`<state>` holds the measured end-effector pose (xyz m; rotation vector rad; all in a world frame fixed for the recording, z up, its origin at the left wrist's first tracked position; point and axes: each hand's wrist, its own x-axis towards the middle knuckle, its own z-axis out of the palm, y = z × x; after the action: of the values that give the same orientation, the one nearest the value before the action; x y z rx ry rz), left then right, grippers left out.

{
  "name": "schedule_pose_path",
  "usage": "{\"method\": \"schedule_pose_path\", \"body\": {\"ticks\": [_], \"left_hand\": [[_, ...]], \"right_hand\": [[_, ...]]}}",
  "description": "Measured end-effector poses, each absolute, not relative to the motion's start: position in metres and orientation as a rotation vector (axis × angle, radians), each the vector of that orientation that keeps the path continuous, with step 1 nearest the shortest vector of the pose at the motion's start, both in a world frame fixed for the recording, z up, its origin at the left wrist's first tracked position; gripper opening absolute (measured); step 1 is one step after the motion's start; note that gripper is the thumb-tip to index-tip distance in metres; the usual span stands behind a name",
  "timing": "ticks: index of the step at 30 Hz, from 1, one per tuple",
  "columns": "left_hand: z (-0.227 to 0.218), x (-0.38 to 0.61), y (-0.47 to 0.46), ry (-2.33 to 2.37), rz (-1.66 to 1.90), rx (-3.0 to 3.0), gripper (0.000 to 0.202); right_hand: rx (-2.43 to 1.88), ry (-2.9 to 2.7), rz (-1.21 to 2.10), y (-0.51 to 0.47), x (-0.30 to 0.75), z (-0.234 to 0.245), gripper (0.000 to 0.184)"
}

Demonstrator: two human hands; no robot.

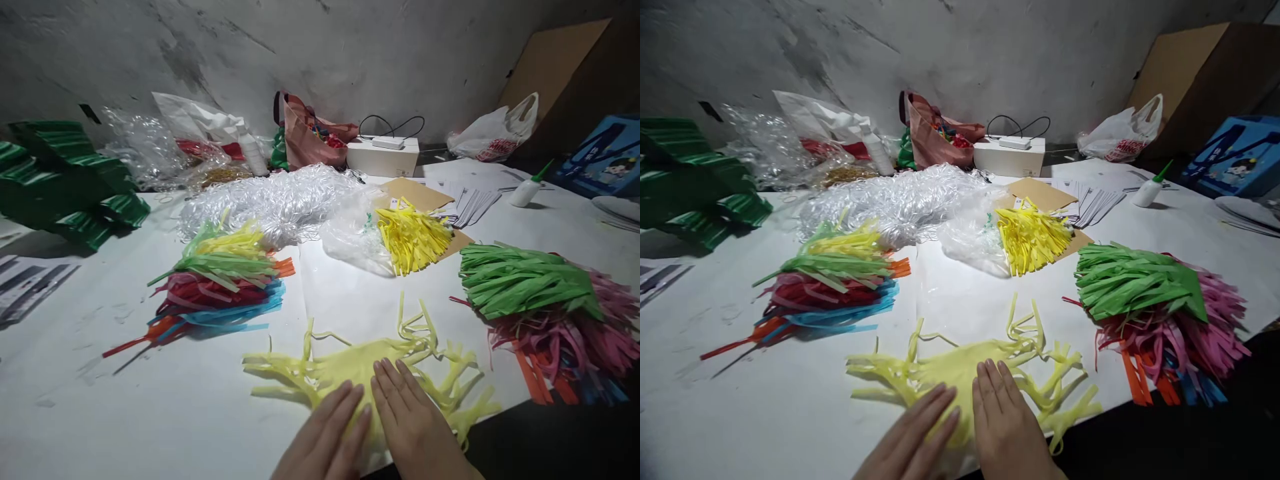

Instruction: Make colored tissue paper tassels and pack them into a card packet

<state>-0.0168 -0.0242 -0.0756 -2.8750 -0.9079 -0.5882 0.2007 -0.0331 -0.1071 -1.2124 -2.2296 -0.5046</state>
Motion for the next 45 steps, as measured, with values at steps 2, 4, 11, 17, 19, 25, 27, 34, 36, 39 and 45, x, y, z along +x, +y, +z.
{"method": "schedule_pose_path", "body": {"ticks": [2, 4, 11, 17, 19, 25, 27, 34, 36, 39, 45], "left_hand": [[-0.082, 0.004, -0.018, -0.826, -0.584, -2.907, 0.046], [-0.085, 0.008, -0.008, -0.848, -0.627, -2.915, 0.037], [-0.064, -0.021, 0.013, -1.163, -0.694, -3.156, 0.018], [-0.057, -0.010, 0.030, -1.776, -0.335, -3.085, 0.034], [-0.056, -0.004, 0.037, -1.897, -0.103, -3.010, 0.034], [-0.050, 0.009, 0.052, -2.000, 0.287, -2.944, 0.030], [-0.049, 0.011, 0.056, -2.007, 0.359, -2.929, 0.029], [-0.048, 0.014, 0.062, -1.986, 0.423, -2.926, 0.028], [-0.048, 0.016, 0.062, -1.982, 0.422, -2.925, 0.028], [-0.049, 0.017, 0.063, -1.986, 0.412, -2.917, 0.029], [-0.050, -0.004, 0.062, -2.019, -0.027, -2.874, 0.019]], "right_hand": [[-1.174, -2.216, -0.494, -0.033, 0.204, -0.107, 0.037], [-1.134, -2.210, -0.467, -0.032, 0.214, -0.104, 0.038], [-1.072, -2.255, -0.022, -0.018, 0.247, -0.075, 0.028], [-1.394, -1.995, 0.232, 0.001, 0.230, -0.080, 0.023], [-1.496, -1.973, 0.218, 0.006, 0.226, -0.083, 0.028], [-1.661, -1.965, 0.129, 0.014, 0.221, -0.088, 0.035], [-1.687, -1.966, 0.112, 0.016, 0.220, -0.087, 0.033], [-1.740, -1.914, -0.247, 0.014, 0.228, -0.074, 0.018], [-1.552, -1.991, -0.358, 0.008, 0.228, -0.070, 0.020], [-1.135, -2.246, -0.308, 0.001, 0.220, -0.071, 0.026], [-1.033, -2.282, -0.247, 0.002, 0.203, -0.084, 0.031]]}}
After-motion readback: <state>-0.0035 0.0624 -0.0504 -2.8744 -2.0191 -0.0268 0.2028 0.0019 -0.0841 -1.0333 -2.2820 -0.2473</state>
